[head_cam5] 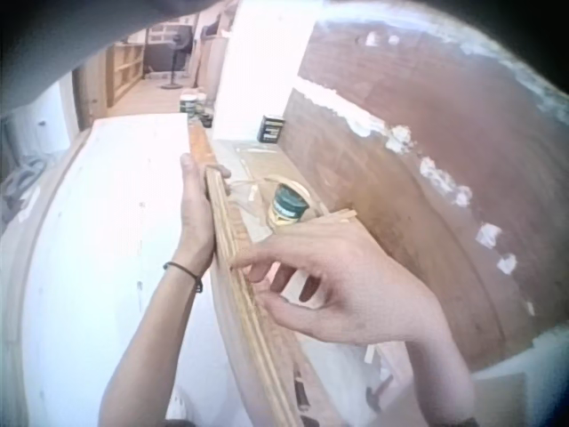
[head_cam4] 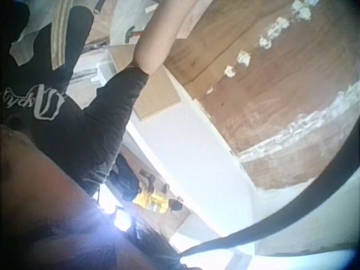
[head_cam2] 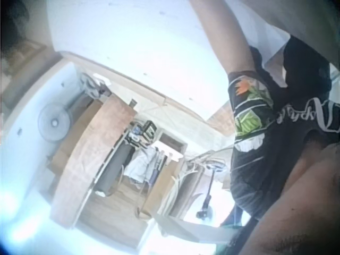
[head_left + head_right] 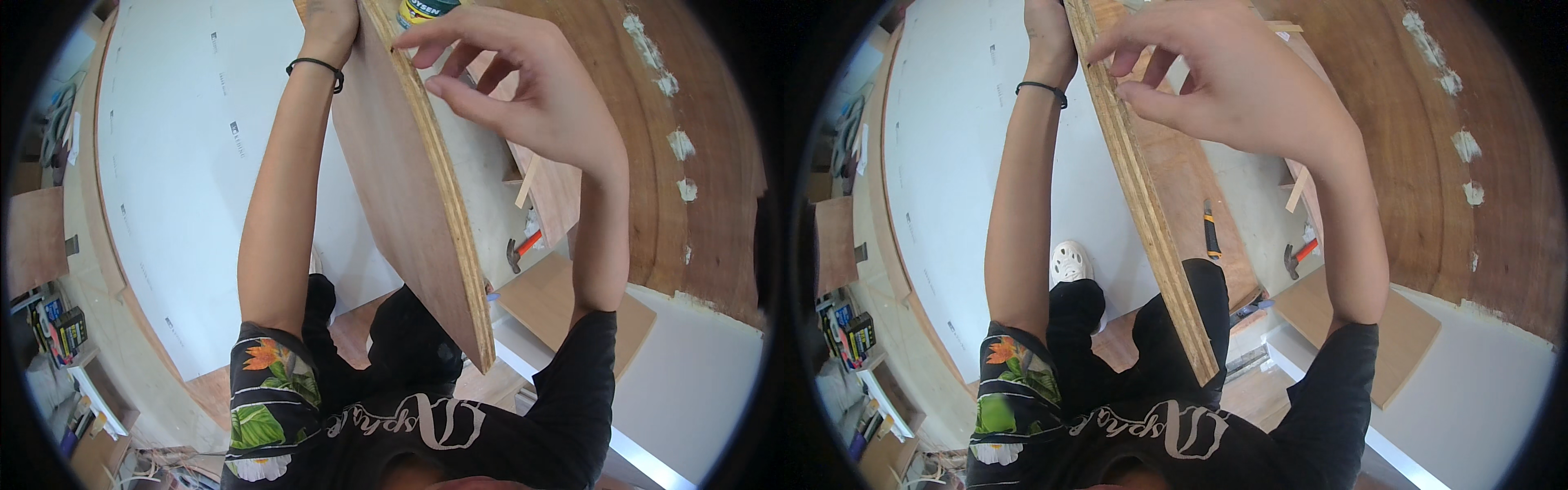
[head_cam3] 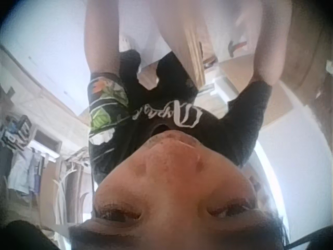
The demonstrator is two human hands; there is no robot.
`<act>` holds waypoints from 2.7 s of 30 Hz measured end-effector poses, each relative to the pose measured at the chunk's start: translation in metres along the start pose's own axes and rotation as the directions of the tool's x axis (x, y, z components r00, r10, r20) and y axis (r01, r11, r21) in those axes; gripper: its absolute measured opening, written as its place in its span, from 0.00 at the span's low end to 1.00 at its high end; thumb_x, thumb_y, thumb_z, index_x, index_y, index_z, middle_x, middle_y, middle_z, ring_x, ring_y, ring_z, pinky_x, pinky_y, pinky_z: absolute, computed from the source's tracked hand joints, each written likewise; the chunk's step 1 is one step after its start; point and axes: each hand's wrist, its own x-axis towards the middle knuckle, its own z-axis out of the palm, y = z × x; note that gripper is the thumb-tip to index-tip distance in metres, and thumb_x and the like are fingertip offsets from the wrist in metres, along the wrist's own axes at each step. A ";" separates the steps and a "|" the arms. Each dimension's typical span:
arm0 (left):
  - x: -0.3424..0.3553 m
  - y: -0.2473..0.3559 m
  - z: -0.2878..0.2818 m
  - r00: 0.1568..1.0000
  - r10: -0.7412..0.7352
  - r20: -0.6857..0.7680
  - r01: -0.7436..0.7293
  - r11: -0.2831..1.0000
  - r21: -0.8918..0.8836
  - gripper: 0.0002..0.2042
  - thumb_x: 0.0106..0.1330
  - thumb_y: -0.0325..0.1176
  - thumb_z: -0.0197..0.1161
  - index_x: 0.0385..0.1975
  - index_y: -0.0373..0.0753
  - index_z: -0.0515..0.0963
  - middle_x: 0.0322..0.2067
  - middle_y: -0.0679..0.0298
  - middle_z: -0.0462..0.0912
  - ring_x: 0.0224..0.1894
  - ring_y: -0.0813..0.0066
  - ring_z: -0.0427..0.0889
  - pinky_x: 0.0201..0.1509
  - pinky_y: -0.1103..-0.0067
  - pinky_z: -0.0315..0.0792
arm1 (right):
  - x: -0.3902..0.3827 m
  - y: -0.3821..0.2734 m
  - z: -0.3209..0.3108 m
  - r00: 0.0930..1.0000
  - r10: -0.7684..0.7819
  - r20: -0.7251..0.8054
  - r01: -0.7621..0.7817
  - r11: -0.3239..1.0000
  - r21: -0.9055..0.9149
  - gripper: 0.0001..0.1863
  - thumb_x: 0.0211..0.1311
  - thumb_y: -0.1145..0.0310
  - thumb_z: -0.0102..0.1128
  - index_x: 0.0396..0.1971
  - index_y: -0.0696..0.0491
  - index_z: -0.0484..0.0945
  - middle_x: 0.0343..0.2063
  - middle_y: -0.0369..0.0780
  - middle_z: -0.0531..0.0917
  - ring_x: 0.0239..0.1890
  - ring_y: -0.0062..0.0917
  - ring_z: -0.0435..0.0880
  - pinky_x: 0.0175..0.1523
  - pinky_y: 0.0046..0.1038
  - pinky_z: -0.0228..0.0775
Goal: The person uses a hand plane to smooth and shape the edge of a curved wooden board. They repeatedly plane the edge, inspect the surface, and then apply a thin wooden strip along the edge, pressing it into place.
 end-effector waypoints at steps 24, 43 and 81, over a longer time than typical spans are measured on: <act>0.002 -0.001 0.001 0.998 0.043 0.047 -0.042 0.999 -0.021 0.34 0.80 0.66 0.32 0.33 0.44 0.76 0.25 0.72 0.71 0.30 0.80 0.70 0.39 0.82 0.68 | -0.011 0.009 -0.023 0.975 0.056 0.213 -0.034 0.994 -0.105 0.07 0.57 0.71 0.65 0.26 0.55 0.76 0.24 0.40 0.82 0.27 0.25 0.83 0.33 0.28 0.74; 0.005 -0.006 0.005 0.999 0.038 0.031 -0.037 0.999 -0.006 0.33 0.80 0.66 0.32 0.34 0.42 0.76 0.25 0.69 0.71 0.30 0.79 0.71 0.39 0.80 0.70 | 0.041 0.053 0.002 0.986 -0.141 -0.090 0.103 0.936 -0.335 0.08 0.63 0.73 0.65 0.38 0.61 0.83 0.32 0.48 0.87 0.34 0.35 0.88 0.43 0.33 0.81; 0.005 -0.005 0.017 0.987 0.023 0.156 0.029 0.946 -0.322 0.31 0.81 0.62 0.32 0.37 0.42 0.76 0.29 0.66 0.79 0.33 0.77 0.80 0.42 0.79 0.77 | 0.080 0.050 -0.022 0.957 -0.116 0.266 0.200 0.928 -0.316 0.11 0.56 0.69 0.63 0.22 0.60 0.73 0.18 0.40 0.76 0.21 0.27 0.75 0.31 0.30 0.69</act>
